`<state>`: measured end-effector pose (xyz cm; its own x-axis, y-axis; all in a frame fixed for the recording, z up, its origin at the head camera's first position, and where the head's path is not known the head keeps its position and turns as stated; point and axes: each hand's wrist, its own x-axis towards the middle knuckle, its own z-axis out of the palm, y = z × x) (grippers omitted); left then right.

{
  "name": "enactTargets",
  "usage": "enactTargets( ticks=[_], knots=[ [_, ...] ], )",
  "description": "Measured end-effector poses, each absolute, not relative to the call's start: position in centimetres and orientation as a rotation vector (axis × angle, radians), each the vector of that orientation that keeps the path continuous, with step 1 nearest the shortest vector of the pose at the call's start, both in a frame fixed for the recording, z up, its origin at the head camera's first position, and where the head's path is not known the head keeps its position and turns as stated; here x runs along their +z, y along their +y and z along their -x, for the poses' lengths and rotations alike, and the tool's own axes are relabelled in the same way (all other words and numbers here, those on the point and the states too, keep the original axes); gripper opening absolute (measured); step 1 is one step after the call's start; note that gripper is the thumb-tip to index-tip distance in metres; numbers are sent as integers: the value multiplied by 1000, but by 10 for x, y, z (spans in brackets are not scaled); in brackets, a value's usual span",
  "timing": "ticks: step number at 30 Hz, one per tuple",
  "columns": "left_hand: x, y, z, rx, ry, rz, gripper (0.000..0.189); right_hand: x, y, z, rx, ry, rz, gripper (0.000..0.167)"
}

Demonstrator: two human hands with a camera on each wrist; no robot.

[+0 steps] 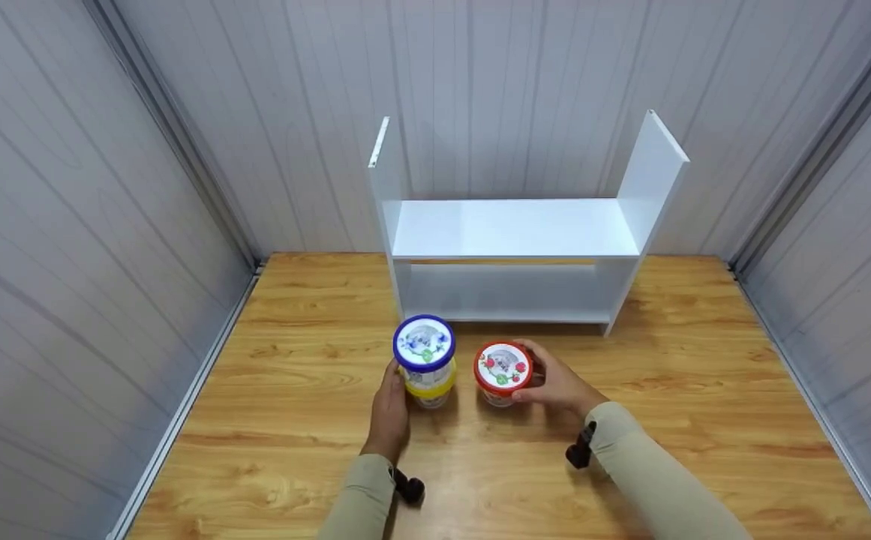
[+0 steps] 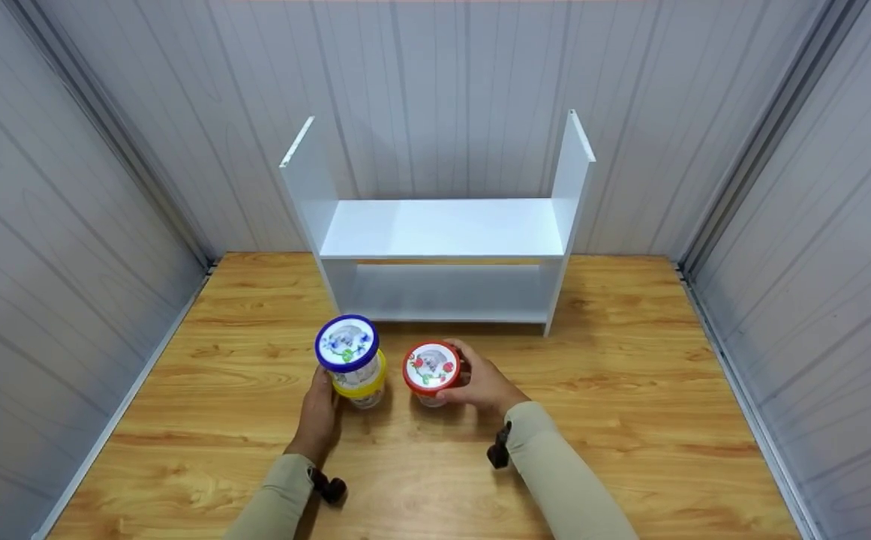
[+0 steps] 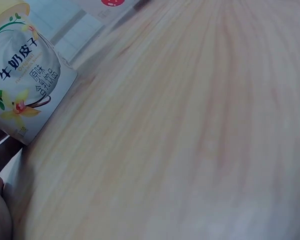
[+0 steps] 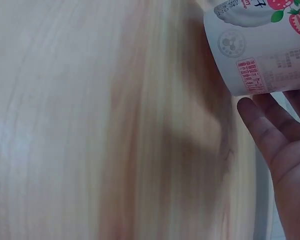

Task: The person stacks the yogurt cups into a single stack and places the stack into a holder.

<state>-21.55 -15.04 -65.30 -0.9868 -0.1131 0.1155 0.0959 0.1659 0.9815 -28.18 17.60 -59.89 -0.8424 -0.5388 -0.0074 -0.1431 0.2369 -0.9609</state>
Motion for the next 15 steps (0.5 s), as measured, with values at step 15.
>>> enactTargets(
  ticks=[15],
  knots=[
    [-654, -151, 216, -1851, -2300, -4, 52, -587, 176, 287, -1669, 2161, 671, 92]
  ],
)
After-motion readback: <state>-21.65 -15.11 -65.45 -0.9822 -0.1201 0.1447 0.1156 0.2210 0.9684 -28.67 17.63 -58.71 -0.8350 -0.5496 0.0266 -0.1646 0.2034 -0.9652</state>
